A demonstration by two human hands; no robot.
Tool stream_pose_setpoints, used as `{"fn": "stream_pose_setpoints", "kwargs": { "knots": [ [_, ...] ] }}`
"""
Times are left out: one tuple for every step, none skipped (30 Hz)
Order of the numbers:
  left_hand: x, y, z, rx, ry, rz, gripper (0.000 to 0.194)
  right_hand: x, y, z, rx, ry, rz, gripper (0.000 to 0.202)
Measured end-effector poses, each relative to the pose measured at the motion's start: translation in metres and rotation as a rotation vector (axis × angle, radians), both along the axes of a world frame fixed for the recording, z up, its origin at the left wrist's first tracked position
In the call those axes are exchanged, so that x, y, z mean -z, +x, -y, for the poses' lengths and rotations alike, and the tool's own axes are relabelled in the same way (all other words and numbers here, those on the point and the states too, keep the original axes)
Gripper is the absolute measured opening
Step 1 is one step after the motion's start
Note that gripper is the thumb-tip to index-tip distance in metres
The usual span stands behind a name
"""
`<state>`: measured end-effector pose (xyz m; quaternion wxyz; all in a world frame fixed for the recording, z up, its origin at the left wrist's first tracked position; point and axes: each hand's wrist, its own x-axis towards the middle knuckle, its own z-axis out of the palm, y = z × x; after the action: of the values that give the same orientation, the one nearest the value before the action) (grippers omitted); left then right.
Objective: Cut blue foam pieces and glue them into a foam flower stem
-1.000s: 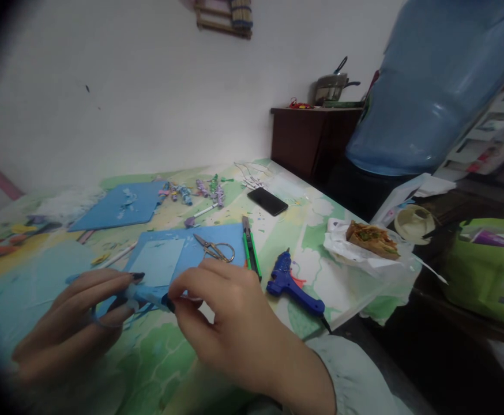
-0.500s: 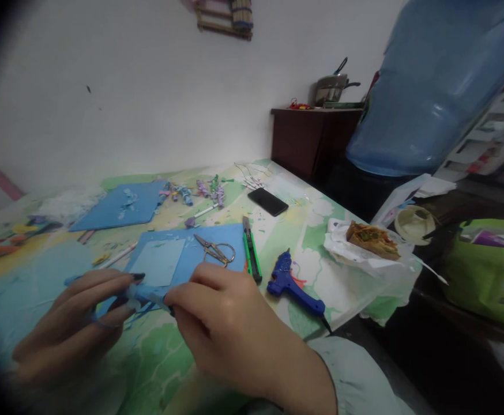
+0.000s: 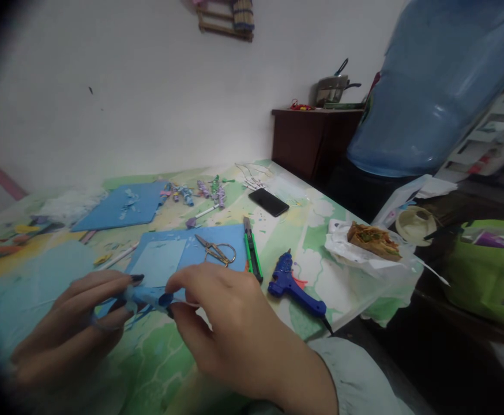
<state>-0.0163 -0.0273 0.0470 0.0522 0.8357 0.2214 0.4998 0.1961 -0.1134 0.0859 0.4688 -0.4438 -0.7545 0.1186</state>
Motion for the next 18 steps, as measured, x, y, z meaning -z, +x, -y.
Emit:
{"fn": "stream_pose_setpoints", "kwargs": {
  "knots": [
    [0.0,-0.001,-0.001,0.008,0.033,-0.029,0.021,0.0,0.0,0.0,0.012,-0.01,-0.011,0.017],
    [0.001,-0.002,-0.002,0.03,0.085,-0.074,0.021,0.001,0.0,0.0,0.019,-0.021,-0.018,0.017],
    [0.001,-0.004,-0.003,0.052,0.139,-0.116,0.022,0.001,0.0,0.0,0.02,-0.024,-0.023,0.018],
    [0.002,-0.005,-0.004,0.063,0.176,-0.133,0.023,0.001,0.0,0.0,0.016,-0.019,-0.024,0.018],
    [0.002,-0.006,-0.004,0.064,0.199,-0.136,0.025,0.0,0.0,0.0,0.008,-0.011,-0.024,0.018],
    [0.002,-0.007,-0.005,0.066,0.217,-0.127,0.028,0.0,-0.001,0.0,0.001,-0.002,-0.025,0.019],
    [0.002,-0.008,-0.005,0.068,0.215,-0.122,0.032,0.0,-0.001,0.001,-0.005,0.006,-0.024,0.019],
    [0.002,-0.009,-0.006,0.075,0.196,-0.124,0.038,0.0,-0.001,0.001,-0.011,0.014,-0.023,0.019],
    [0.001,-0.01,-0.006,0.088,0.173,-0.137,0.044,-0.001,-0.001,0.001,-0.015,0.022,-0.021,0.019],
    [0.0,-0.011,-0.006,0.102,0.152,-0.153,0.05,-0.001,-0.002,0.002,-0.018,0.029,-0.02,0.018],
    [-0.001,-0.011,-0.005,0.109,0.133,-0.166,0.053,-0.001,-0.002,0.002,-0.021,0.037,-0.019,0.018],
    [-0.002,-0.012,-0.005,0.108,0.123,-0.175,0.054,-0.001,-0.002,0.002,-0.024,0.046,-0.019,0.017],
    [-0.003,-0.012,-0.004,0.111,0.125,-0.188,0.054,-0.001,-0.003,0.003,-0.028,0.053,-0.019,0.017],
    [-0.003,-0.012,-0.003,0.113,0.137,-0.193,0.052,-0.002,-0.003,0.003,-0.029,0.059,-0.02,0.017],
    [-0.002,-0.011,-0.001,0.105,0.14,-0.185,0.049,-0.002,-0.003,0.003,-0.03,0.065,-0.02,0.017],
    [0.0,-0.011,0.001,0.089,0.133,-0.159,0.045,-0.002,-0.004,0.003,-0.031,0.07,-0.022,0.018],
    [0.002,-0.01,0.002,0.063,0.109,-0.118,0.041,-0.002,-0.004,0.003,-0.03,0.075,-0.024,0.018],
    [0.004,-0.009,0.004,0.031,0.067,-0.068,0.036,-0.002,-0.004,0.003,-0.034,0.077,-0.025,0.017]
  ]
}}
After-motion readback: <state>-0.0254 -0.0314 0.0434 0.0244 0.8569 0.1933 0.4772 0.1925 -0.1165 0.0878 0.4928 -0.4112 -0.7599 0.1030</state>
